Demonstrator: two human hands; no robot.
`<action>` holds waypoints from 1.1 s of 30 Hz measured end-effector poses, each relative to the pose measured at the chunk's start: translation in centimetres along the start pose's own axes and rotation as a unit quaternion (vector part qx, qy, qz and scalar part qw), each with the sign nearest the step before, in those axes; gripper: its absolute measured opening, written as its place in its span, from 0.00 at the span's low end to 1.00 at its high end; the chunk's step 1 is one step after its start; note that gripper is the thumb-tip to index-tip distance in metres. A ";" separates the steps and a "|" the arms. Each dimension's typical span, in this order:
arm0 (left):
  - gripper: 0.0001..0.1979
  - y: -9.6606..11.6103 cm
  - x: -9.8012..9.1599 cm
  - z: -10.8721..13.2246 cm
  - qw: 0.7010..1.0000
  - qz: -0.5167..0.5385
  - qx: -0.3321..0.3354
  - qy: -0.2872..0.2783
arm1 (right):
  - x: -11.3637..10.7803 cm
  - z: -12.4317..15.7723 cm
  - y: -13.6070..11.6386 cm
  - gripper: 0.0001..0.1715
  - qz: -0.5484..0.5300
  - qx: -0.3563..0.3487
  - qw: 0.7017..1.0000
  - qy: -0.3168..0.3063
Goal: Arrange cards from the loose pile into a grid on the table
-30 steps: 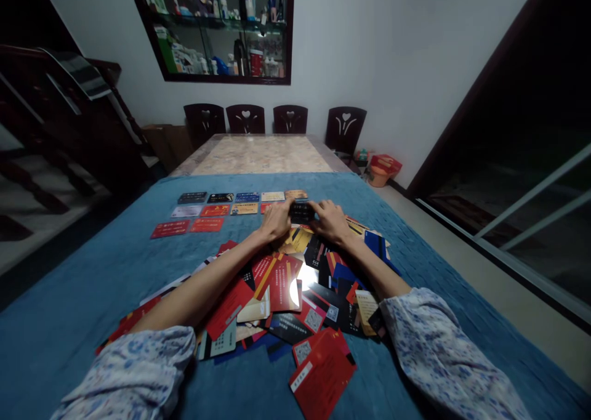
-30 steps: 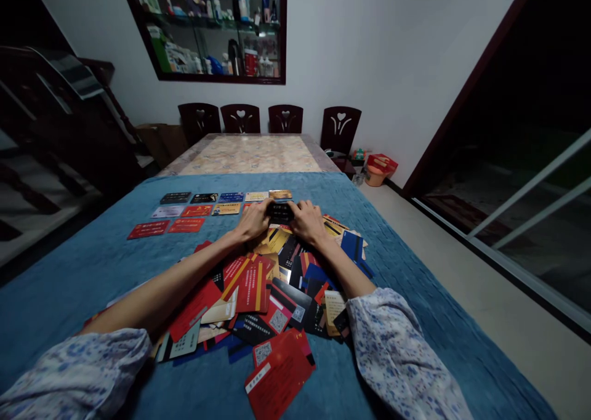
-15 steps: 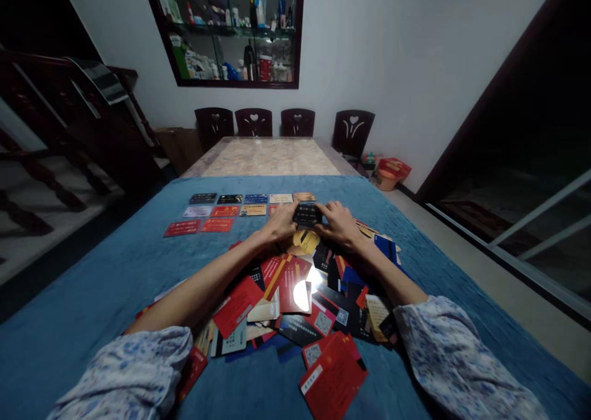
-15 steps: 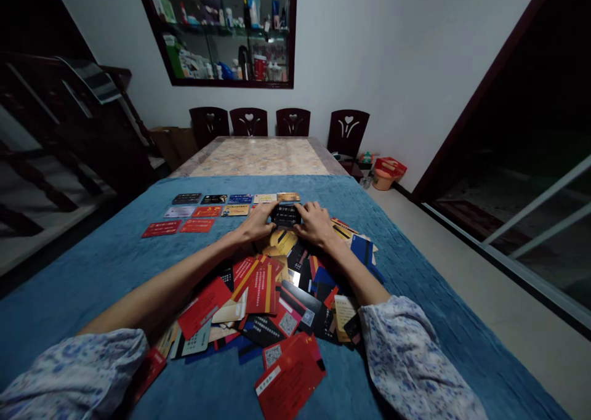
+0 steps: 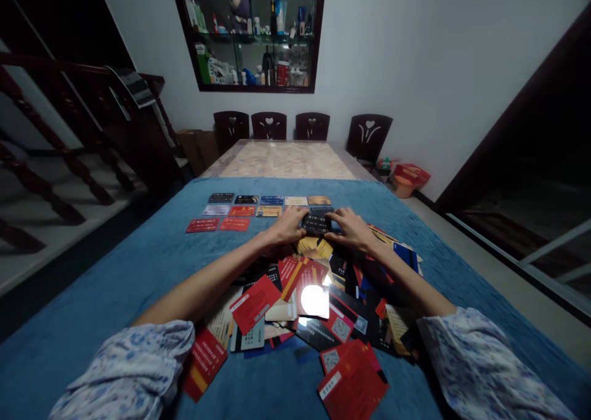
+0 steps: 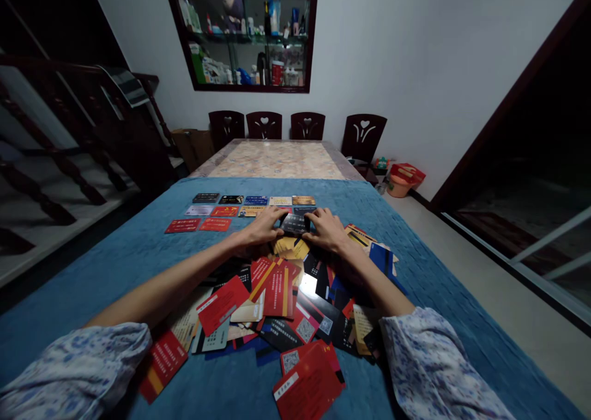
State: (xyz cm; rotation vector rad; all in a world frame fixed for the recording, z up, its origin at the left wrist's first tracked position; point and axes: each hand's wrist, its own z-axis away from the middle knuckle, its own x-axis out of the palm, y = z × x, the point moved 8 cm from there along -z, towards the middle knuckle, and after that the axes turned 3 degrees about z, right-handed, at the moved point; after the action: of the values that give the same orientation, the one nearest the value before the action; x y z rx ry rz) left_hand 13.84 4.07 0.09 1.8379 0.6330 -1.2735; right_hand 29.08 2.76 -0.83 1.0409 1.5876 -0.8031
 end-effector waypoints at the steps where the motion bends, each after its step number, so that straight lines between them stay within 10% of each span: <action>1: 0.29 -0.2 -0.1 0.1 1.000 -0.002 0.000 -0.003 | -0.1 -0.2 -0.2 0.32 0.000 -0.005 1.000 -0.003; 33: 0.25 -7.6 -4.7 5.8 0.994 -0.086 -0.050 -0.052 | -1.3 -5.9 -11.0 0.31 0.026 -0.083 0.991 -0.103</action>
State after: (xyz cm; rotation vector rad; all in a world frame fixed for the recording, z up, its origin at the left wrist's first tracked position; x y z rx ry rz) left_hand 3.24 3.73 0.97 1.6521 0.7977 -1.4130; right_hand 16.79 3.28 1.89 0.8481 1.4209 -0.7057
